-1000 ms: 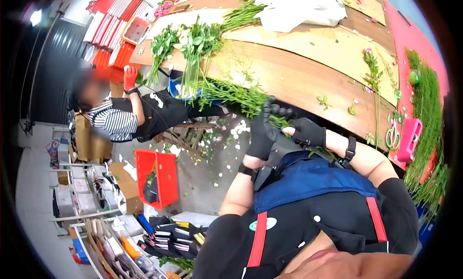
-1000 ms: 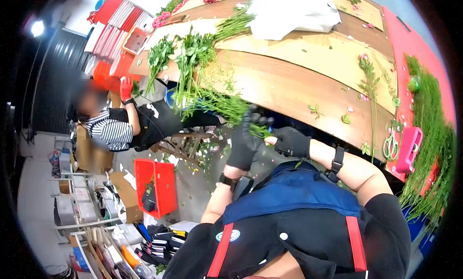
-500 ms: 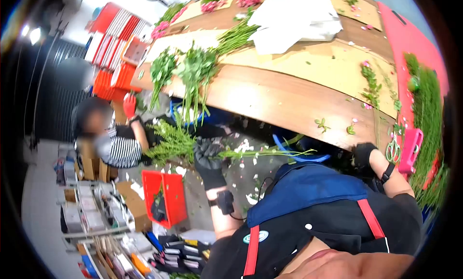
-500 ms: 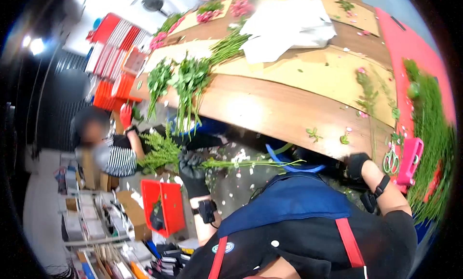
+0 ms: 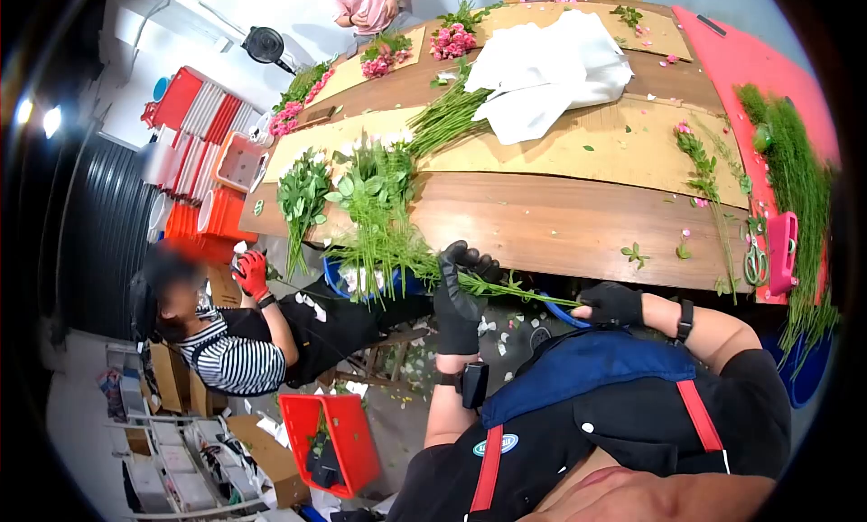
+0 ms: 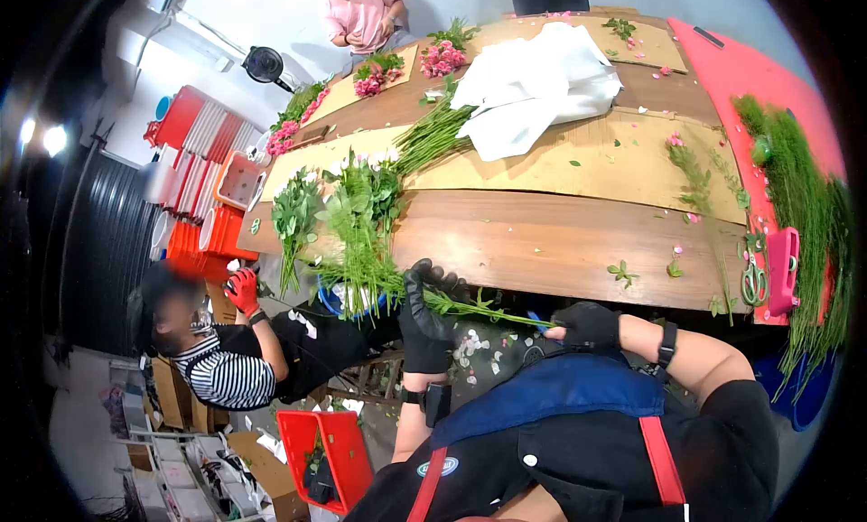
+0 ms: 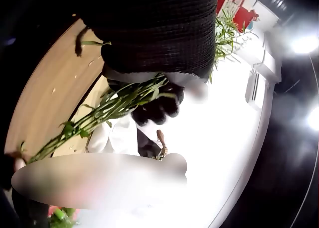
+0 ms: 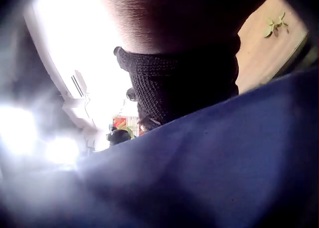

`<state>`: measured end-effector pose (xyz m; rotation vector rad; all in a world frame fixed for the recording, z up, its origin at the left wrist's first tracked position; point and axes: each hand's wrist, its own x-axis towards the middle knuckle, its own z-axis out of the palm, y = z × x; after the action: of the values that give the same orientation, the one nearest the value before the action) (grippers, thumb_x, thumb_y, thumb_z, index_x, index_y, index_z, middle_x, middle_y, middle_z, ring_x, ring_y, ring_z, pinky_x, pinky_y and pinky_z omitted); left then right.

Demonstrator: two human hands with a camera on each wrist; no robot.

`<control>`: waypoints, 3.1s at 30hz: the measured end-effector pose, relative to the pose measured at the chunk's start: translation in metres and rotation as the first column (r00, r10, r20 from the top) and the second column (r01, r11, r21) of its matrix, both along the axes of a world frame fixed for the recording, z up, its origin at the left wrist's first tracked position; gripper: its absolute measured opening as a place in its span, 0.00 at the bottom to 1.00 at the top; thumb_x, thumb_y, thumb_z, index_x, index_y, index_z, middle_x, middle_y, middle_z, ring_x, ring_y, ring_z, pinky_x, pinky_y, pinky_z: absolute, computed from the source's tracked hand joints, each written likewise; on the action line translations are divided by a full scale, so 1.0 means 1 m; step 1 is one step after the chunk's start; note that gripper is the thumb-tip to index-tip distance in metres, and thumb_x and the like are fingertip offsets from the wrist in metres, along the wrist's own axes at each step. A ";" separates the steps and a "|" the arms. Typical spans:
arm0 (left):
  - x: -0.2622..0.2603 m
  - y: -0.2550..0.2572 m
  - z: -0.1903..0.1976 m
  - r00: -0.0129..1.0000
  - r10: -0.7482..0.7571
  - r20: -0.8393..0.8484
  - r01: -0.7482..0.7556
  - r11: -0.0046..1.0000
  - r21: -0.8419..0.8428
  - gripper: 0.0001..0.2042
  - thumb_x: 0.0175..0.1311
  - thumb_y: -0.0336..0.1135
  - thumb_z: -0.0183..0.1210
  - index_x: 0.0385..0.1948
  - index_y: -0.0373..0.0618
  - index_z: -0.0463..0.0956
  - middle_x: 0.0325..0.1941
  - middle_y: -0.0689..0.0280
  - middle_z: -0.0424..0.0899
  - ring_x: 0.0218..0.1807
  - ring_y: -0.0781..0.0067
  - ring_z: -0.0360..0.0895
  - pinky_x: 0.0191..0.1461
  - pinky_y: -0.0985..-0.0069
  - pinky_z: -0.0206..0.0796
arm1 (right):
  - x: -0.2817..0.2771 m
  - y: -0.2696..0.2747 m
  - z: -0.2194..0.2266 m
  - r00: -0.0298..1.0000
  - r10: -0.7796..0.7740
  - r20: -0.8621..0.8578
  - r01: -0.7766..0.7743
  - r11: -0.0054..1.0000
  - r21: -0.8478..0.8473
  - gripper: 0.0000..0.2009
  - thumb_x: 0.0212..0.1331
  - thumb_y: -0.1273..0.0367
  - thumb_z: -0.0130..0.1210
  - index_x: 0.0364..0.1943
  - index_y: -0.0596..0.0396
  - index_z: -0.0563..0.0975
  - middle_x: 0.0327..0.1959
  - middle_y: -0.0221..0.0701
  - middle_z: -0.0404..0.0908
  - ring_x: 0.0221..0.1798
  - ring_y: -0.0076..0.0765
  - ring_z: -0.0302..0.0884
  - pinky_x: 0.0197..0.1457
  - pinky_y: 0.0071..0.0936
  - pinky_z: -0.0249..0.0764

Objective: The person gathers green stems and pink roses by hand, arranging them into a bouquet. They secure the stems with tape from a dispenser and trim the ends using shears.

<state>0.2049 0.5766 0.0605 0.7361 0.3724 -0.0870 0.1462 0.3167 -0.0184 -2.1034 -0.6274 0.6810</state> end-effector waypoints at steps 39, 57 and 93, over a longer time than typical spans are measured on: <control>0.065 -0.060 -0.060 0.857 -0.511 -0.067 0.515 0.845 0.144 0.26 0.67 0.59 0.47 0.51 0.43 0.70 0.14 0.75 0.52 0.19 0.80 0.53 0.41 0.66 0.62 | -0.097 -0.095 -0.068 0.878 -0.478 -0.012 0.431 0.802 -0.413 0.25 0.58 0.44 0.49 0.32 0.52 0.79 0.32 0.45 0.80 0.39 0.55 0.78 0.42 0.45 0.73; 0.066 -0.137 -0.064 0.902 -0.410 -0.136 0.426 0.897 0.118 0.23 0.68 0.55 0.48 0.49 0.44 0.72 0.13 0.75 0.56 0.16 0.81 0.54 0.37 0.72 0.62 | -0.065 -0.342 -0.135 0.291 -0.855 0.429 0.839 0.012 -0.544 0.18 0.47 0.61 0.62 0.41 0.53 0.73 0.44 0.44 0.73 0.49 0.53 0.74 0.50 0.44 0.72; 0.241 -0.281 -0.255 0.826 -0.549 -0.127 0.400 0.730 -0.554 0.11 0.59 0.38 0.44 0.17 0.52 0.56 0.18 0.71 0.54 0.23 0.71 0.55 0.32 0.73 0.51 | 0.333 -0.557 -0.017 0.637 -0.468 0.613 0.724 0.636 -0.267 0.10 0.50 0.65 0.58 0.31 0.58 0.80 0.27 0.44 0.80 0.33 0.48 0.80 0.37 0.37 0.74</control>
<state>0.4455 0.2953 -0.1943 0.2701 0.4006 -0.7735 0.4789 -0.2405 -0.0356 -2.7876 0.1005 -0.1522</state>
